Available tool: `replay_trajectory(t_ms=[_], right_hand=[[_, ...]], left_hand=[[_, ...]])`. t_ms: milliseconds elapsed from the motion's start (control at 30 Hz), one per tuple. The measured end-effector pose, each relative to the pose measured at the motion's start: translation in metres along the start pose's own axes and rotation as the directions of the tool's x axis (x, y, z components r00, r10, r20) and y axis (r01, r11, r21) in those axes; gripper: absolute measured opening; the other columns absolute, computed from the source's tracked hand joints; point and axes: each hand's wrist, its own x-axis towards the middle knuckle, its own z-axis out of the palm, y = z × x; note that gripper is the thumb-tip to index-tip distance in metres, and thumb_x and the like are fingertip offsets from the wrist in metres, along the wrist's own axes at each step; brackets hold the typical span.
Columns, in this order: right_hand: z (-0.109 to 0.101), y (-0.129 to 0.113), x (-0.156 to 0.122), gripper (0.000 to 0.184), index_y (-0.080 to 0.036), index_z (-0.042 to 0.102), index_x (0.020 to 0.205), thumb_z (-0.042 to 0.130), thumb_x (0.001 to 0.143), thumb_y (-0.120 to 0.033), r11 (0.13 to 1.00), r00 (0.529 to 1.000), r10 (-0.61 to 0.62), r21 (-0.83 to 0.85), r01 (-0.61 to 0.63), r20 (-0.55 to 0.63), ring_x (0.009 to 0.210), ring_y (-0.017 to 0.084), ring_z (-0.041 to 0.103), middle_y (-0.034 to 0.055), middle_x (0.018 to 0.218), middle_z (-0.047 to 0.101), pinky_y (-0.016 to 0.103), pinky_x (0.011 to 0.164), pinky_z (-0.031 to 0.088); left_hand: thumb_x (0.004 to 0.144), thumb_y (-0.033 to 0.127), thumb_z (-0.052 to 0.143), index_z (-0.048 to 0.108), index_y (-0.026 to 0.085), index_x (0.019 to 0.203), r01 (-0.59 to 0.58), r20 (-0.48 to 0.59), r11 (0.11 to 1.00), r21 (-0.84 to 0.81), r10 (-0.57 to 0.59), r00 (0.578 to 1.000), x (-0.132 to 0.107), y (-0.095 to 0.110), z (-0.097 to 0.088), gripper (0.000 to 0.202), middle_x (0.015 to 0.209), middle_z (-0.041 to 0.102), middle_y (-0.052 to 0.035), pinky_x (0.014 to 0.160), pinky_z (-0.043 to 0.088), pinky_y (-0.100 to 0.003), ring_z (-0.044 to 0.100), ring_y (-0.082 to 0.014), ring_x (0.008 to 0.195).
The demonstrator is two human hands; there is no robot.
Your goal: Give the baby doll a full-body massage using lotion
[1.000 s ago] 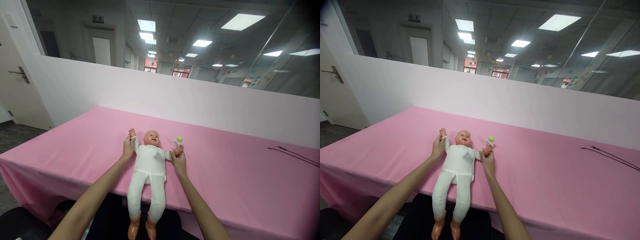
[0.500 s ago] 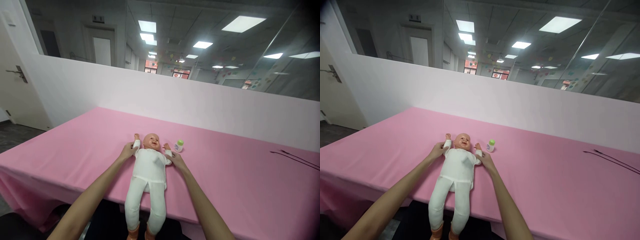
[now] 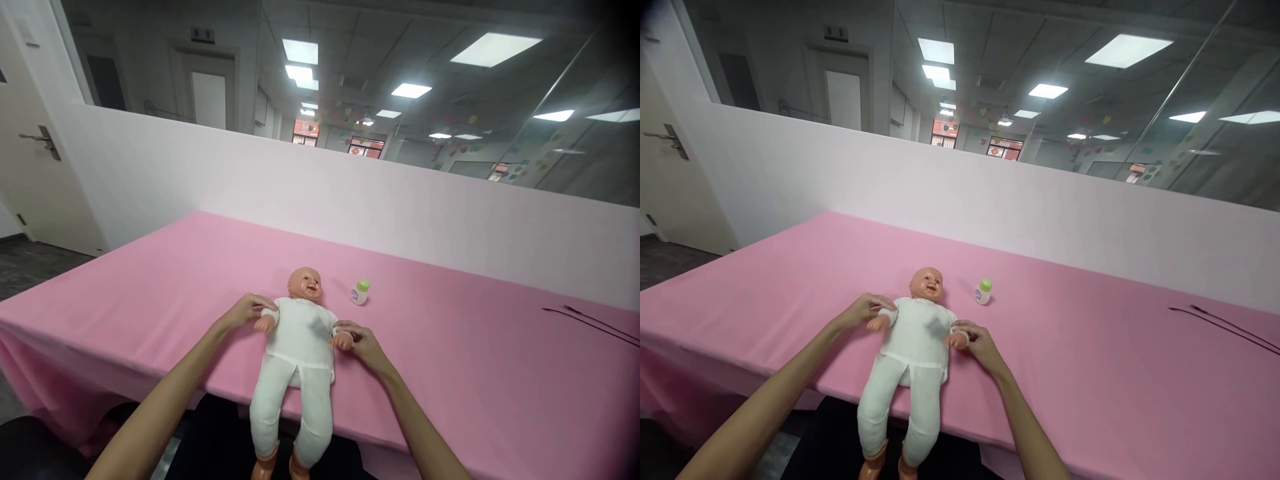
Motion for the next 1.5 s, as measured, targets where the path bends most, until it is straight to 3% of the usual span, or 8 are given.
replay_trajectory(t_ms=[267, 433, 600, 733, 867, 1200, 1367, 1500], right_hand=[[0.02, 0.002, 0.06, 0.043, -0.018, 0.069, 0.073, 0.075, 0.071, -0.06, 0.986, 0.908, 0.094, -0.089, -0.142, -0.407, 0.065, 0.02, 0.058, 0.0031, 0.067, 0.067, 0.03, 0.058, 0.043], [0.024, 0.01, 0.067, 0.048, -0.019, 0.061, 0.058, 0.078, 0.066, -0.064, 0.973, 0.902, 0.171, -0.078, -0.219, -0.396, 0.055, 0.018, 0.053, 0.0017, 0.055, 0.06, 0.028, 0.052, 0.038], [0.003, -0.01, 0.047, 0.053, -0.018, 0.078, 0.095, 0.089, 0.059, -0.056, 0.992, 0.958, 0.124, 0.055, -0.113, -0.26, 0.088, 0.029, 0.071, 0.009, 0.095, 0.079, 0.039, 0.079, 0.057], [-0.008, -0.015, 0.016, 0.022, -0.023, 0.081, 0.083, 0.086, 0.07, -0.04, 0.998, 0.998, 0.055, 0.044, -0.054, -0.038, 0.113, 0.033, 0.07, 0.0112, 0.115, 0.078, 0.047, 0.101, 0.053], [-0.006, 0.0, -0.003, 0.011, -0.023, 0.078, 0.068, 0.082, 0.071, -0.032, 0.999, 0.992, 0.037, 0.017, -0.039, 0.122, 0.113, 0.033, 0.071, 0.0117, 0.111, 0.079, 0.05, 0.107, 0.05], [0.006, -0.001, 0.045, 0.05, -0.016, 0.076, 0.085, 0.08, 0.071, -0.064, 0.997, 0.941, 0.057, -0.027, -0.07, -0.333, 0.075, 0.024, 0.063, 0.0055, 0.08, 0.073, 0.035, 0.07, 0.05], [0.018, 0.013, 0.061, 0.054, -0.019, 0.059, 0.057, 0.076, 0.069, -0.069, 0.972, 0.913, 0.159, -0.104, -0.211, -0.375, 0.055, 0.016, 0.047, -0.0003, 0.054, 0.056, 0.028, 0.052, 0.032], [0.011, 0.013, 0.058, 0.056, -0.016, 0.068, 0.068, 0.078, 0.066, -0.071, 0.98, 0.931, 0.156, -0.065, -0.187, -0.331, 0.061, 0.019, 0.057, 0.0032, 0.064, 0.066, 0.03, 0.057, 0.041]], left_hand=[[0.074, 0.061, 0.072, 0.06, 0.019, 0.068, 0.21, -0.343, 0.977, -0.029, -0.207, 0.916, 0.056, -0.019, 0.027, 0.044, 0.064, 0.06, -0.0022, 0.059, 0.039, -0.029, 0.054, -0.0174, 0.061], [0.07, 0.056, 0.074, 0.057, 0.02, 0.062, 0.27, -0.348, 0.963, -0.019, -0.259, 0.901, 0.065, -0.031, 0.029, 0.041, 0.058, 0.056, -0.0007, 0.054, 0.034, -0.028, 0.049, -0.0154, 0.055], [0.074, 0.048, 0.077, 0.072, 0.014, 0.097, 0.119, -0.212, 0.99, -0.077, -0.132, 0.968, 0.037, -0.011, 0.009, 0.042, 0.091, 0.074, -0.0091, 0.07, 0.049, -0.03, 0.066, -0.0222, 0.079], [0.072, 0.023, 0.073, 0.08, 0.017, 0.091, 0.022, 0.041, 1.0, -0.011, -0.021, 0.999, 0.004, -0.004, -0.009, 0.021, 0.102, 0.079, -0.0119, 0.083, 0.054, -0.038, 0.072, -0.0285, 0.096], [0.068, 0.015, 0.06, 0.081, 0.02, 0.074, 0.035, 0.089, 0.998, 0.059, -0.04, 0.995, -0.013, -0.009, -0.01, 0.022, 0.107, 0.079, -0.0106, 0.091, 0.056, -0.04, 0.072, -0.028, 0.102], [0.077, 0.049, 0.078, 0.069, 0.015, 0.112, 0.142, -0.299, 0.982, -0.125, -0.174, 0.938, 0.041, -0.012, 0.011, 0.05, 0.083, 0.07, -0.0046, 0.067, 0.049, -0.03, 0.066, -0.0202, 0.073], [0.069, 0.052, 0.08, 0.06, 0.018, 0.063, 0.297, -0.352, 0.953, -0.052, -0.296, 0.888, 0.066, -0.031, 0.022, 0.04, 0.059, 0.058, -0.0002, 0.054, 0.037, -0.027, 0.054, -0.0161, 0.057], [0.069, 0.055, 0.08, 0.068, 0.015, 0.072, 0.255, -0.31, 0.965, -0.06, -0.261, 0.914, 0.058, -0.028, 0.017, 0.042, 0.065, 0.065, -0.0024, 0.058, 0.041, -0.027, 0.059, -0.0178, 0.063]])
